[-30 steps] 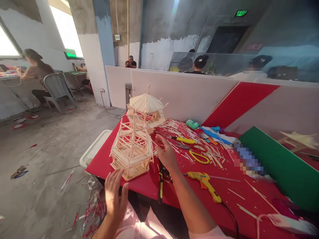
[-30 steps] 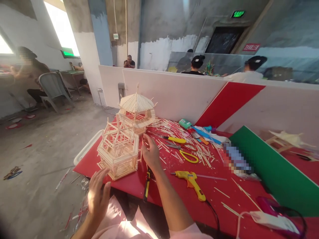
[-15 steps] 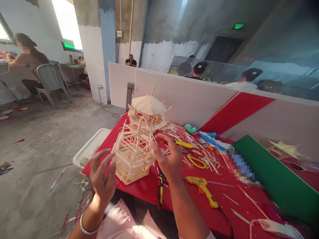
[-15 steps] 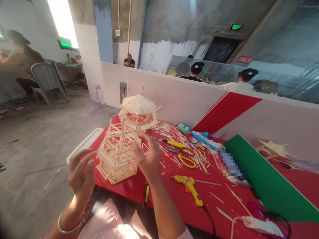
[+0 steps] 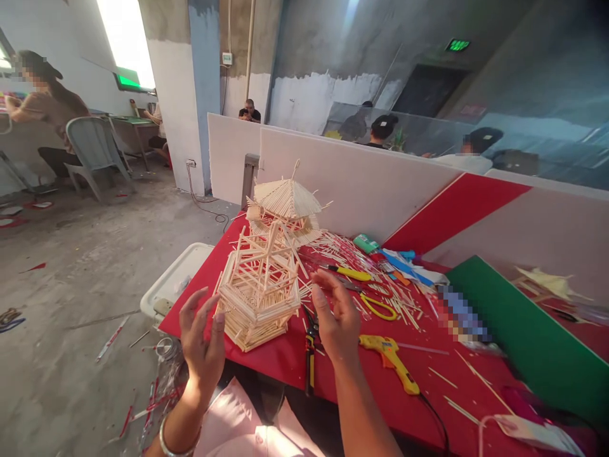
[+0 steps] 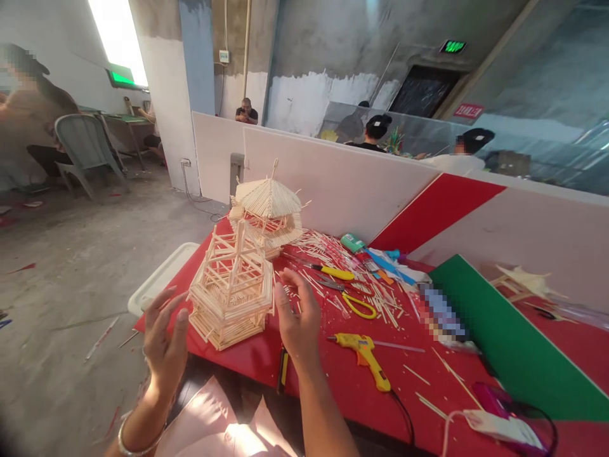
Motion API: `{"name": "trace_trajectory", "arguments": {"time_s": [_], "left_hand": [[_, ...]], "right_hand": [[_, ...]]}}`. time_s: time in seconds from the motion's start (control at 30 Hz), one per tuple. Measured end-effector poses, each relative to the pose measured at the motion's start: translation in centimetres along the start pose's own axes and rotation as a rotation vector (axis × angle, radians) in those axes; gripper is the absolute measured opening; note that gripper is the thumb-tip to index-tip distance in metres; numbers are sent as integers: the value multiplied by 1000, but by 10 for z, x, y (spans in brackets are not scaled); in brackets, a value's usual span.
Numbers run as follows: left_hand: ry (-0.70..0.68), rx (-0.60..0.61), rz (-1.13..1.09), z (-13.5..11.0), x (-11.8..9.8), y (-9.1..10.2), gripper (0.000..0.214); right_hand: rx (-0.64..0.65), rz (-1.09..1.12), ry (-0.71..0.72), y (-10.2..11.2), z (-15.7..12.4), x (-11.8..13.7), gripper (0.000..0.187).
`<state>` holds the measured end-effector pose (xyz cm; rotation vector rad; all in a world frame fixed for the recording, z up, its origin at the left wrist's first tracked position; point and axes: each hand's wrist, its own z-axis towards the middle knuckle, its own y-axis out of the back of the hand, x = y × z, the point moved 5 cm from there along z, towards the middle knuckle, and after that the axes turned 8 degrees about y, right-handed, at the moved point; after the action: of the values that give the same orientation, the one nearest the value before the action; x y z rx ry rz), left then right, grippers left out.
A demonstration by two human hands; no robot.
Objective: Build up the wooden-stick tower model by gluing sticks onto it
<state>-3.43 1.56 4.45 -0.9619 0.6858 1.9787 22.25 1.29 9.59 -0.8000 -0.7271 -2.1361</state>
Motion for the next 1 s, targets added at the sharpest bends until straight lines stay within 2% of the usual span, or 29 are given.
{"name": "trace_trajectory", "arguments": {"time_s": [0.17,0.23,0.3,0.37,0.5,0.67,0.77,0.87,0.93,1.0], "left_hand": [[179,32,8,5,28,-1,32],[258,48,-13,8,42,-5,37],[313,61,-48,11,53,-10,42],[367,85,-88,13,60,-16,48],[434,164,-128,14,67,-26,57],[433,217,-141,9,63,-27,56],[414,190,-144,2,56,-23,51],[414,190,-81,-10,50,-19,46],[412,200,-38,-18,47,-16,45],[404,205,-25,-24,43,-11,45]], "right_hand": [[3,-99,-97,33,-17,-19,33],[57,-129,-162,43,-29,-30,32],[142,-98,-231,43,-43,-37,32],[255,-39,-254,31,-58,-35,35],[444,40,-186,-7,-82,-21,50],[463,78,-168,-35,-95,-24,65],[472,76,-144,-41,-90,-32,68],[627,-199,-126,-38,-69,-45,63],[720,-455,-165,-24,-47,-61,49],[690,-609,-230,-4,-23,-81,41]]}}
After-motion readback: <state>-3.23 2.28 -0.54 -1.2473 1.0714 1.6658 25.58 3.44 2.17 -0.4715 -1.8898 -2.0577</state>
